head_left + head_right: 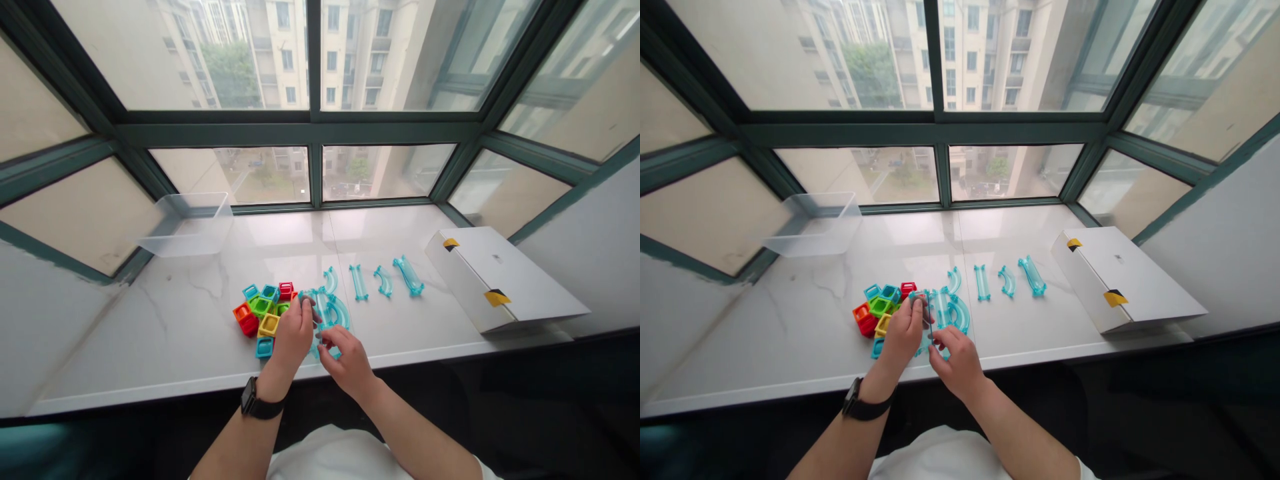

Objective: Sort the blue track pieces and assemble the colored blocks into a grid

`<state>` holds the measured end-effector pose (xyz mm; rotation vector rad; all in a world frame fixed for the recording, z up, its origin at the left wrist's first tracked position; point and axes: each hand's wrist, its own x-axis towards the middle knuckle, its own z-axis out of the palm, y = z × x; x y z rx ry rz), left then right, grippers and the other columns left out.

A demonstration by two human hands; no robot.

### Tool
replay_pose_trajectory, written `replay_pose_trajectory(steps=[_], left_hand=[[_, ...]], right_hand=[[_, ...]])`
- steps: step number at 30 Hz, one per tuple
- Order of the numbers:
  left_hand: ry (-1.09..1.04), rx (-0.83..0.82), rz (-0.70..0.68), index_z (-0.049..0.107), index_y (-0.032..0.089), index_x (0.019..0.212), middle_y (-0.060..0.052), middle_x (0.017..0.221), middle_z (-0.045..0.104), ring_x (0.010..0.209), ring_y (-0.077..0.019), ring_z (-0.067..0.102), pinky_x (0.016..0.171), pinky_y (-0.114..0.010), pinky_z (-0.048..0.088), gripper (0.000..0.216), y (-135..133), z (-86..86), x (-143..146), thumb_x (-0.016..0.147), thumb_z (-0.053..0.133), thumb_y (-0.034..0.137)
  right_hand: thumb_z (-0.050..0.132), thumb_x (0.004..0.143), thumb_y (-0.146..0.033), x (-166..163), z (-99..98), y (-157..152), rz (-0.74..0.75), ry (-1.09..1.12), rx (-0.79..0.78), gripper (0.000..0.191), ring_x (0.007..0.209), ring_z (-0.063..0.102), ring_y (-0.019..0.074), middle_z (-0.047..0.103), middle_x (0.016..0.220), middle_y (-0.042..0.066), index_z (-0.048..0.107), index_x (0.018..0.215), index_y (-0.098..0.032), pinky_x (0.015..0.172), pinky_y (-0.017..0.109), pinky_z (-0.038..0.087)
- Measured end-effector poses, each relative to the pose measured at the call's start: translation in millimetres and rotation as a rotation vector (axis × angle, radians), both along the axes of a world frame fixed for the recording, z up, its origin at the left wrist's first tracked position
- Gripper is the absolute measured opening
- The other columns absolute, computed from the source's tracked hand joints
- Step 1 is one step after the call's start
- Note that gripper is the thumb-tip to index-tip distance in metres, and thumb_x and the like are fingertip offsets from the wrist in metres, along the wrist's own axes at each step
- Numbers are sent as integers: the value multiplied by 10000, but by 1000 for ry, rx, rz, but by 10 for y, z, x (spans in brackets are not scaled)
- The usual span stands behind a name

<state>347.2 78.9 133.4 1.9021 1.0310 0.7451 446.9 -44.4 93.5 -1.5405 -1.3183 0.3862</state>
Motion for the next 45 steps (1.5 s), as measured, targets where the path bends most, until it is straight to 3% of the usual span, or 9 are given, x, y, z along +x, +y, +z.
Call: replay_pose_trajectory(steps=[6, 12, 20, 24, 26, 30, 36, 40, 45], left_hand=[[-20, -2, -76, 566, 207, 1120, -60, 887, 717, 774, -218, 687, 733, -347, 526, 189, -118, -83, 11, 994, 432, 252], [11, 15, -183, 527, 212, 1384, -66, 1005, 734, 864, -216, 695, 827, -353, 535, 435, -198, -109, -45, 950, 555, 236], [51, 41, -53, 593, 228, 1029, -45, 823, 709, 759, -229, 698, 715, -332, 494, 222, -174, -81, -24, 1048, 462, 406], [99, 48, 0, 547, 238, 909, -16, 714, 655, 668, -221, 651, 646, -316, 434, 295, -141, -92, -10, 1064, 412, 448], [98, 44, -4, 557, 234, 920, -16, 717, 657, 666, -217, 650, 640, -311, 430, 295, -138, -118, 6, 1064, 413, 447], [46, -9, -22, 606, 211, 1125, -22, 745, 690, 652, -211, 673, 644, -312, 470, 303, -136, -202, 51, 1063, 424, 444], [12, -161, -91, 574, 194, 1317, -18, 757, 712, 601, -207, 679, 619, -319, 505, 420, -127, -319, 123, 1054, 444, 496], [70, -71, -126, 568, 182, 1404, -34, 818, 723, 702, -220, 703, 666, -326, 519, 515, -162, -291, 142, 1033, 486, 530], [124, 55, -191, 580, 210, 1425, -30, 864, 719, 730, -201, 689, 709, -314, 521, 483, -196, -263, 51, 1041, 484, 488]], right_hand=[[558, 994, -231, 85, -16, 63, -66, -72, -71, 223, 677, 552, 158, 580, 731, -9, 587, 773, -226, 649, 274, 420], [559, 1012, -275, 178, -19, 54, -122, -100, -71, 268, 640, 527, 151, 570, 700, -13, 572, 749, -228, 616, 274, 384], [625, 943, -210, 82, -29, -22, -25, -88, -62, 45, 722, 601, 173, 637, 791, 6, 664, 940, -232, 680, 286, 491], [680, 945, -247, 80, -111, -87, 1, -58, 43, 365, 806, 675, 189, 721, 947, 29, 621, 1305, -257, 769, 328, 588], [671, 981, -266, 127, -155, -116, 30, -103, 113, 368, 891, 701, 205, 740, 1023, 55, 621, 1346, -271, 834, 363, 608], [649, 1017, -263, 276, -210, -161, 98, -206, 142, 155, 982, 703, 224, 735, 1054, 80, 758, 1125, -282, 854, 372, 612], [620, 1030, -231, 463, -256, -235, 154, -271, 142, 225, 953, 696, 216, 745, 1046, 81, 760, 1197, -290, 834, 370, 606], [591, 1041, -207, 609, -270, -273, 88, -271, 159, 249, 934, 717, 206, 770, 1032, 70, 777, 1175, -301, 827, 364, 617], [627, 1025, -231, 972, -364, -279, -190, -248, 169, 217, 1004, 737, 228, 774, 1068, 77, 803, 1132, -300, 893, 397, 634]])
